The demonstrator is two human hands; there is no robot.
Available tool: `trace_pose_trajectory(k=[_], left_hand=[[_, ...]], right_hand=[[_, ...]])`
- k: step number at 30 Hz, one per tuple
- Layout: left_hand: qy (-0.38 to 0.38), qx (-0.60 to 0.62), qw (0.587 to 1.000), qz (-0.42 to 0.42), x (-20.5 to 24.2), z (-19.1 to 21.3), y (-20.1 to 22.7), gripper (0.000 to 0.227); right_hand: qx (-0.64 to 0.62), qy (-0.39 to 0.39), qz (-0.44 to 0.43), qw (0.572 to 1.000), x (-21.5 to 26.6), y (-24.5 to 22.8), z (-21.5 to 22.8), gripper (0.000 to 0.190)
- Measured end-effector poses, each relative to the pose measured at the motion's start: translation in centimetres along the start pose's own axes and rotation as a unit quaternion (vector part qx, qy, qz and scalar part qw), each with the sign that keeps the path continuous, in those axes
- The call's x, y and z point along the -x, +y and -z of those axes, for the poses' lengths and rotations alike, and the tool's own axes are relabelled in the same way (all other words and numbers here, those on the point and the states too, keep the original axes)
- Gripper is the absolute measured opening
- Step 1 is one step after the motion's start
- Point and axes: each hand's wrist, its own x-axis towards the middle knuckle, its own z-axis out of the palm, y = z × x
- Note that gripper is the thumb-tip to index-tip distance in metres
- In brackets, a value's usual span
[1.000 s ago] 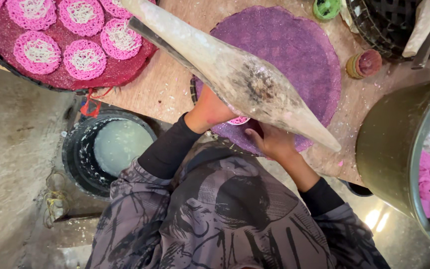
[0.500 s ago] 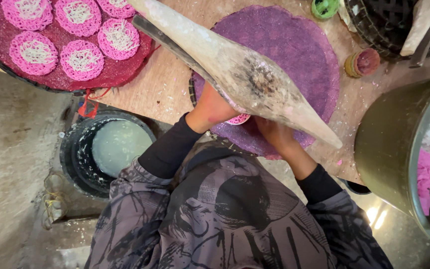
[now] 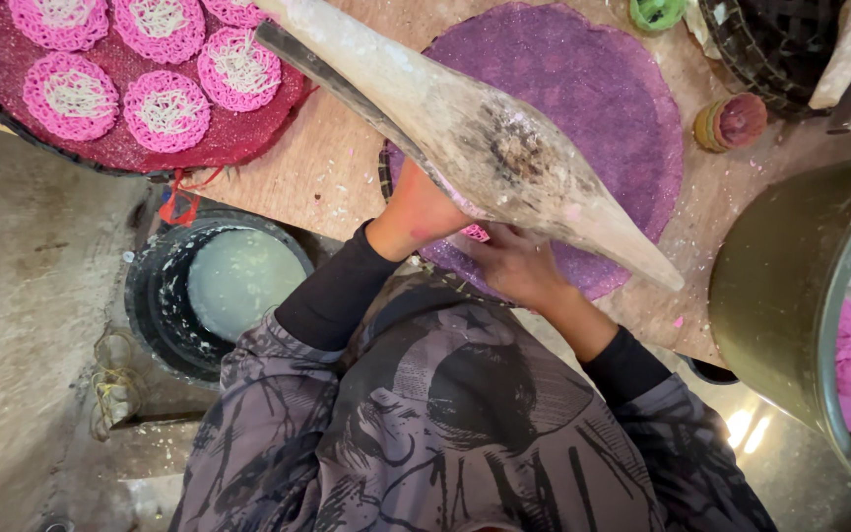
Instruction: The person fills a cylindrical mold with pink paste using a wooden spreader and presses it onto a purple base while another person works with paste nearby.
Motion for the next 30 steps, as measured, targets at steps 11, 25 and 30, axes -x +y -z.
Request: trace_pose_trajectory(k=[11,25,30], left_hand=[[0.005,0.0,1.0,0.014,0.0,-0.1,0.1,0.048],[0.024,-0.007,0.999,0.021,0.4,0.4,0.3,0.053],[0.024,-0.031,0.999,0.024,0.5,0.6,-0.2,0.049]], right_hand=[[0.032,0.031,0.012,0.999,-0.4,-0.3,1.4,0.045],[-0.167,-0.142,-0.205,0.954,-3.4,1.9,1.8,0.097],[-0.18,-0.133,-0.221,0.949,-3.2,1.8,2.0,0.094]])
